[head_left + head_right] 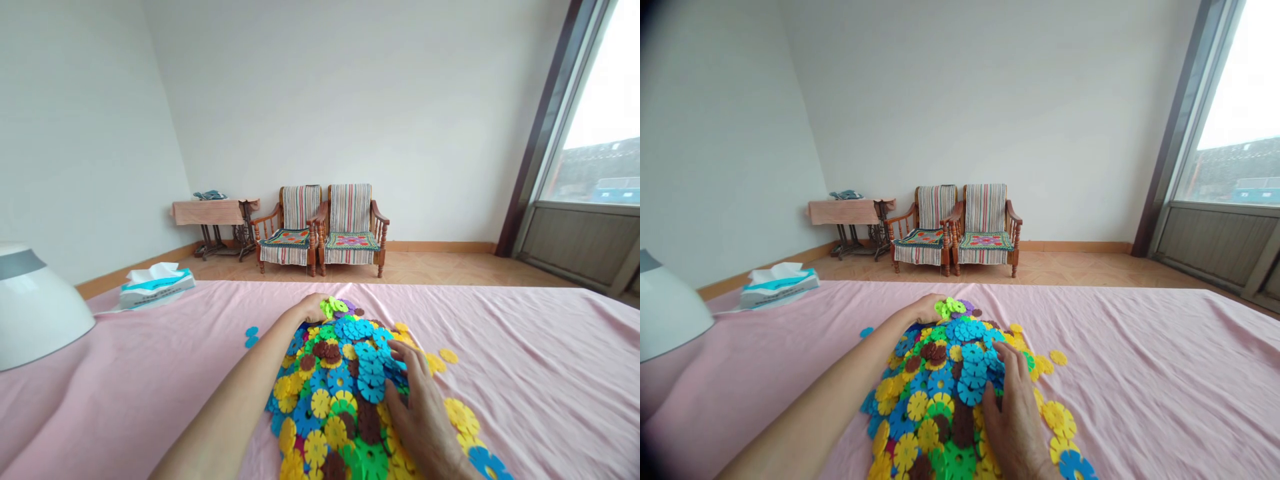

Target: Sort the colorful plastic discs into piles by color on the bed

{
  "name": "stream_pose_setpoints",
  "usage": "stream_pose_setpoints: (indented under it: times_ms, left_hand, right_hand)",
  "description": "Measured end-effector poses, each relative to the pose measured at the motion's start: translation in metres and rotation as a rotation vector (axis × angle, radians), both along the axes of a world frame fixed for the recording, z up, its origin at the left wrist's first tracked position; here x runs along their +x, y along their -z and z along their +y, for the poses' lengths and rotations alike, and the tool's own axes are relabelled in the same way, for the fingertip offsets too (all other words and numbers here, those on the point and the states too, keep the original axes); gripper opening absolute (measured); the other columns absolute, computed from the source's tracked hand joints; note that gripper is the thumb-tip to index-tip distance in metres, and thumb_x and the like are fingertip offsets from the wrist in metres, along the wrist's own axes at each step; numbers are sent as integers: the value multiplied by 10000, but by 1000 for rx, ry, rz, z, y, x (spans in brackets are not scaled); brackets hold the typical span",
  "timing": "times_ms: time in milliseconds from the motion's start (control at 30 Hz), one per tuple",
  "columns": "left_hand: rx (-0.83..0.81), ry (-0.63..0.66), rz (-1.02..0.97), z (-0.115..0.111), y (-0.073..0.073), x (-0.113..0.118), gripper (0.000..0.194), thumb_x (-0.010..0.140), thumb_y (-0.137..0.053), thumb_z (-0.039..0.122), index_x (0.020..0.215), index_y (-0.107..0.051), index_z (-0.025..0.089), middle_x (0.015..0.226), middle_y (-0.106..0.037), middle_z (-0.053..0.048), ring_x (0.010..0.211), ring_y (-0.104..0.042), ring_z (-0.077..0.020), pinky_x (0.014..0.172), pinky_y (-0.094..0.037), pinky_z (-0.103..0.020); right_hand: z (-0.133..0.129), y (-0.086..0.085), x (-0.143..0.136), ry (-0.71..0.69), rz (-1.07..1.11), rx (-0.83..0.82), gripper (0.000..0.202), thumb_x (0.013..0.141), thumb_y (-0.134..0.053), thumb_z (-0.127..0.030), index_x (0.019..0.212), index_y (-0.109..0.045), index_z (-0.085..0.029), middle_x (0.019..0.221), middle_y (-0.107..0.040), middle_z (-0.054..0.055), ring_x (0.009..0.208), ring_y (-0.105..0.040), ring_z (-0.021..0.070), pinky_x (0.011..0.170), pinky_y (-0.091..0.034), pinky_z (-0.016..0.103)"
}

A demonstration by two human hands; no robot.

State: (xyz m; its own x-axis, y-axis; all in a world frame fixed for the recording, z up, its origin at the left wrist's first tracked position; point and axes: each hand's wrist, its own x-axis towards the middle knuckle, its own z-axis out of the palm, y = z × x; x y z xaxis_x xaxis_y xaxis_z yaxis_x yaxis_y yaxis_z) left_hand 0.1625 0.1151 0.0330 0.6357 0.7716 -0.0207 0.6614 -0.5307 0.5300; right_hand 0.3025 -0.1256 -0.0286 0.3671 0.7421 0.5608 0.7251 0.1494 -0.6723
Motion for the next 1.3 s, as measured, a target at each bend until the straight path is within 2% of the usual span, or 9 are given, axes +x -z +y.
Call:
stream_pose_setpoints:
  times_ms: [133,333,433,500,633,733,900,1100,1300]
  left_hand:
    - [19,104,-35,-6,-8,-6,260,915,-593,303,1115,-594,136,1131,-608,-70,983,-612,-224,833,-523,-415]
    - [-21,349,-162,-44,-40,-2,375,665,-799,191,1012,-663,146,960,-673,-7,911,-625,-210,776,-484,-271]
    - [-87,469,-177,-67,-47,6,445,675,-808,256,1089,-659,185,983,-692,-14,891,-647,-188,750,-486,-239]
    - [-105,488,-186,-74,-45,11,421,766,-744,307,1158,-630,202,1001,-702,-26,903,-657,-174,761,-491,-236]
    - [-26,327,-175,-57,-31,22,277,947,-525,300,1166,-595,144,1060,-677,-71,963,-644,-183,822,-504,-295]
    - [67,155,-97,-32,-18,28,257,944,-546,300,1134,-591,134,1119,-627,-80,985,-621,-215,851,-517,-400]
    - [151,9,69,-8,-2,44,300,937,-561,311,1202,-553,171,1221,-568,-91,1023,-598,-222,857,-521,-426]
    - [214,-63,231,-8,9,61,329,925,-575,321,1218,-549,175,1303,-518,-100,1141,-535,-264,947,-454,-497]
    - [229,25,231,-8,13,61,299,930,-571,317,1188,-562,166,1225,-567,-91,1051,-587,-232,885,-502,-446]
  right_hand:
    - [-3,-6,-2,7,20,22,390,829,-441,-233,1217,-434,-273,1207,-521,69,1148,-521,254,947,-469,485]
    - [-5,-16,7,44,11,110,371,853,-420,-261,1224,-437,-251,1244,-516,78,1195,-474,260,976,-430,494]
    - [-2,-18,18,84,26,110,386,841,-427,-270,1225,-441,-237,1216,-534,83,1154,-499,256,954,-436,483]
    - [0,-16,26,109,54,102,398,827,-434,-286,1219,-451,-224,1178,-550,87,1111,-524,255,927,-447,474]
    - [5,-8,35,127,172,5,407,803,-444,-317,1193,-478,-205,1114,-580,96,1083,-547,266,875,-469,462]
    - [7,-4,34,102,230,-56,396,802,-445,-317,1180,-487,-206,1110,-589,98,1084,-554,264,863,-476,453]
    - [6,-7,27,51,146,-12,342,800,-451,-283,1133,-509,-231,1138,-591,78,1081,-553,247,886,-471,448]
    - [3,-9,24,62,144,6,341,788,-457,-245,1122,-521,-251,1097,-601,63,1049,-572,236,871,-489,430]
    - [3,-9,23,47,142,5,346,778,-459,-218,1117,-522,-244,1100,-599,63,1032,-586,227,857,-502,411]
